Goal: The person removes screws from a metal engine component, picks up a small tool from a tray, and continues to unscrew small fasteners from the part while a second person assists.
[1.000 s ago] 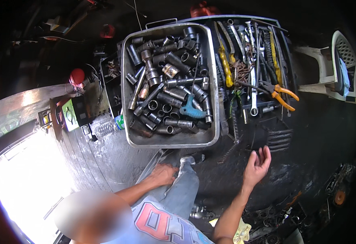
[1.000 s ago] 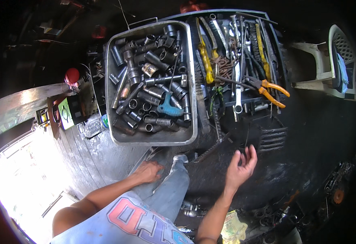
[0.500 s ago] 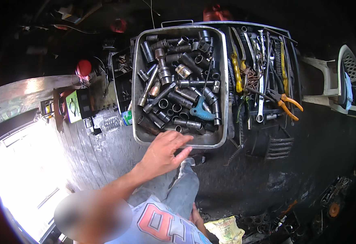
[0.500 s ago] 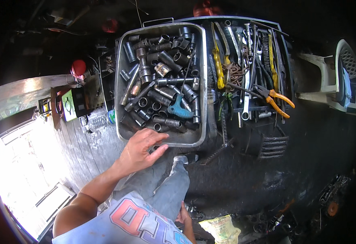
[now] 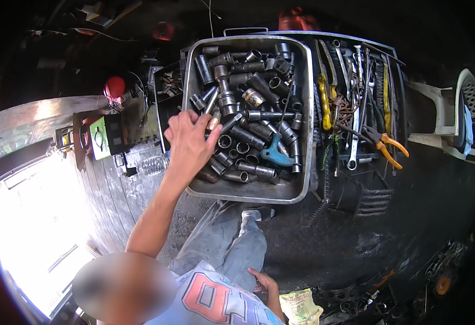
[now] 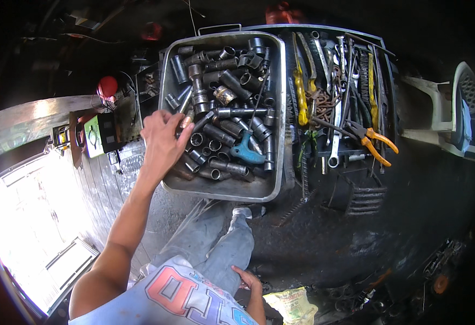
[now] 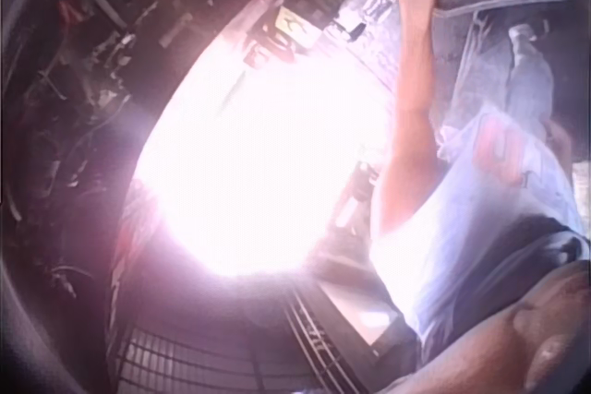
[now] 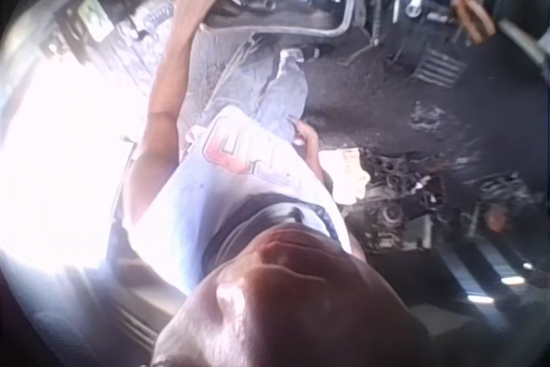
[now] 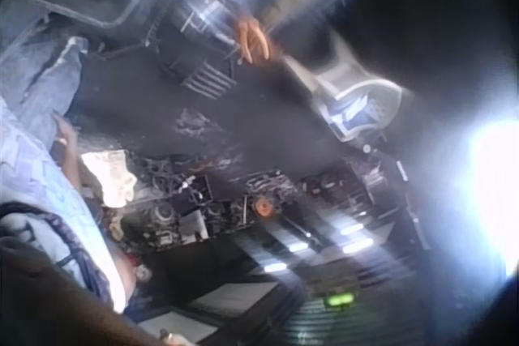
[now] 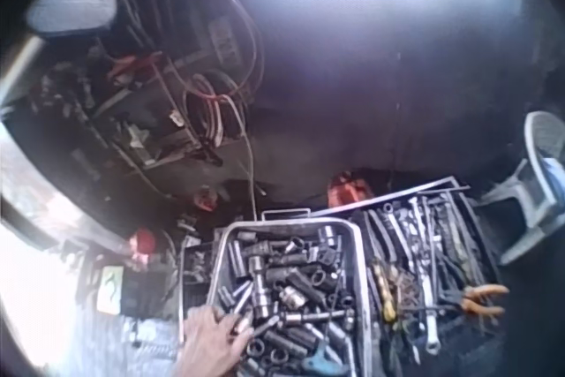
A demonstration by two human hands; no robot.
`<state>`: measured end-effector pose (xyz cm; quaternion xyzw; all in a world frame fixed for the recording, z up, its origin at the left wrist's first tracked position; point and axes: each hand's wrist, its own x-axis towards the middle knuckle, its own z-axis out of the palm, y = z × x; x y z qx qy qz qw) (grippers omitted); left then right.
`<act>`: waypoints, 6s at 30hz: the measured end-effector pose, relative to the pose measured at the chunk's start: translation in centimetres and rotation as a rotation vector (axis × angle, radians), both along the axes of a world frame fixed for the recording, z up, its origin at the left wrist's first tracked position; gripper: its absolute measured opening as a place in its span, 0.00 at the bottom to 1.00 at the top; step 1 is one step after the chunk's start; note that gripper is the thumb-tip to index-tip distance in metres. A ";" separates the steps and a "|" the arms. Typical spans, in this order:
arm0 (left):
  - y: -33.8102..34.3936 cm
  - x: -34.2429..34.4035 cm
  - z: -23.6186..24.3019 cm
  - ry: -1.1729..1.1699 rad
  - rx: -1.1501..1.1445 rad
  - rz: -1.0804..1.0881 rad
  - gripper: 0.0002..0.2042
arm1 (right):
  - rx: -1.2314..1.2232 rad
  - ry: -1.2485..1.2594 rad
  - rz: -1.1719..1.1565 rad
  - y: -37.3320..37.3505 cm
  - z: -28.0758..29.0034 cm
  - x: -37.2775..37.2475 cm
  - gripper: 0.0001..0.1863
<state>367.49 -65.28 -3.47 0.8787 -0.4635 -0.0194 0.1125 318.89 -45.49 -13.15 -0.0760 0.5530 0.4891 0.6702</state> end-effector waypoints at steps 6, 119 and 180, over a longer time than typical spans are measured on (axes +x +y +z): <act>-1.5 1.1 -0.3 0.014 0.074 -0.042 0.15 | 0.030 -0.008 0.037 0.7 -1.5 -1.7 0.52; 64.8 -85.6 -55.4 0.389 1.054 -3.120 0.08 | -0.992 2.209 -2.113 49.3 -47.1 -23.7 0.22; 68.1 -90.1 -51.2 0.235 0.422 -3.708 0.03 | -0.968 1.846 -1.367 50.7 -45.2 -22.6 0.17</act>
